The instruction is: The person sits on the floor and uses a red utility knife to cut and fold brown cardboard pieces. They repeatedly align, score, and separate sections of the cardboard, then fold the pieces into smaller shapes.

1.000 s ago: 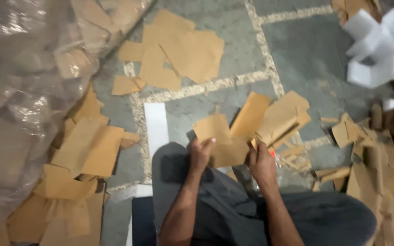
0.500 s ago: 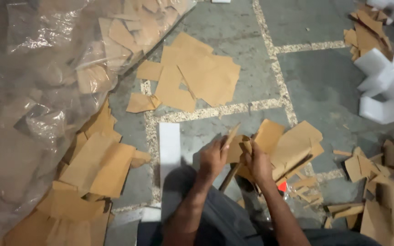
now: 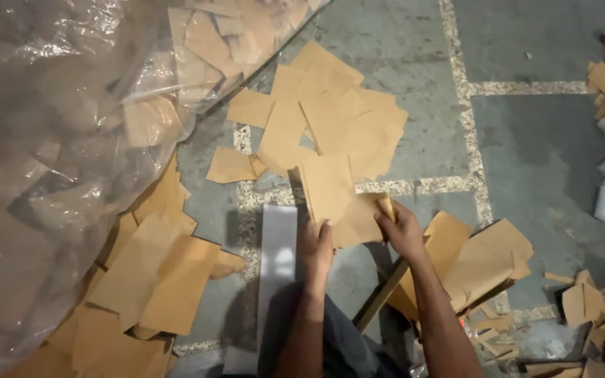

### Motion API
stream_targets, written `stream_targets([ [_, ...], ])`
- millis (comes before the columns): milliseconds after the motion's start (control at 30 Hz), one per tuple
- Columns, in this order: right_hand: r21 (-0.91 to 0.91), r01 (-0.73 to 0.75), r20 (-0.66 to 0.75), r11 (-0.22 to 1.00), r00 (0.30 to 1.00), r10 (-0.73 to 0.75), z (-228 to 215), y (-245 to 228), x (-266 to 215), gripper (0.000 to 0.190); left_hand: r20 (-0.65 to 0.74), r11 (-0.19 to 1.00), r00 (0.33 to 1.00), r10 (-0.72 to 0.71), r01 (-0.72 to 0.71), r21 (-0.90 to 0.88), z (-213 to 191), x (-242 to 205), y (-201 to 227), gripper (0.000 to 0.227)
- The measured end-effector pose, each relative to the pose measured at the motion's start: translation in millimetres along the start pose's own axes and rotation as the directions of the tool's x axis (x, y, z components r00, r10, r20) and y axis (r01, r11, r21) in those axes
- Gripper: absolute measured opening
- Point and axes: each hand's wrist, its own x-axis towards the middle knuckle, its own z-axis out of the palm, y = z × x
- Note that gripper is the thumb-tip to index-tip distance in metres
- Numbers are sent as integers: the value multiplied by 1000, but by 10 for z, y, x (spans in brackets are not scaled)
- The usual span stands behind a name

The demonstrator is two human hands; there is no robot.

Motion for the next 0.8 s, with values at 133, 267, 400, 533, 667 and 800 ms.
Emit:
stream_targets([
  [133,137,-40,-135,990,989,59,158,22,610,17,-76,936,994,74,-96,-338,40,106,-67,49],
  [267,275,33,-220,961,975,29,335,162,1408,20,-5,964,1000,22,-23,-263,39,141,-154,52],
  [400,81,-73,-264,994,960,92,467,271,1973,59,19,975,1000,-9,13,-222,63,118,-202,52],
  [533,-471,82,-360,878,891,-276,359,198,1907,84,20,962,999,-31,36,-272,60,207,-290,54],
  [667,-627,81,-276,774,907,-319,-57,191,1017,58,85,970,996,-34,54,-238,106,275,-543,54],
  [800,-775,55,-254,630,885,-389,-697,435,-223,46,189,987,982,-7,37,-154,87,281,-813,50],
])
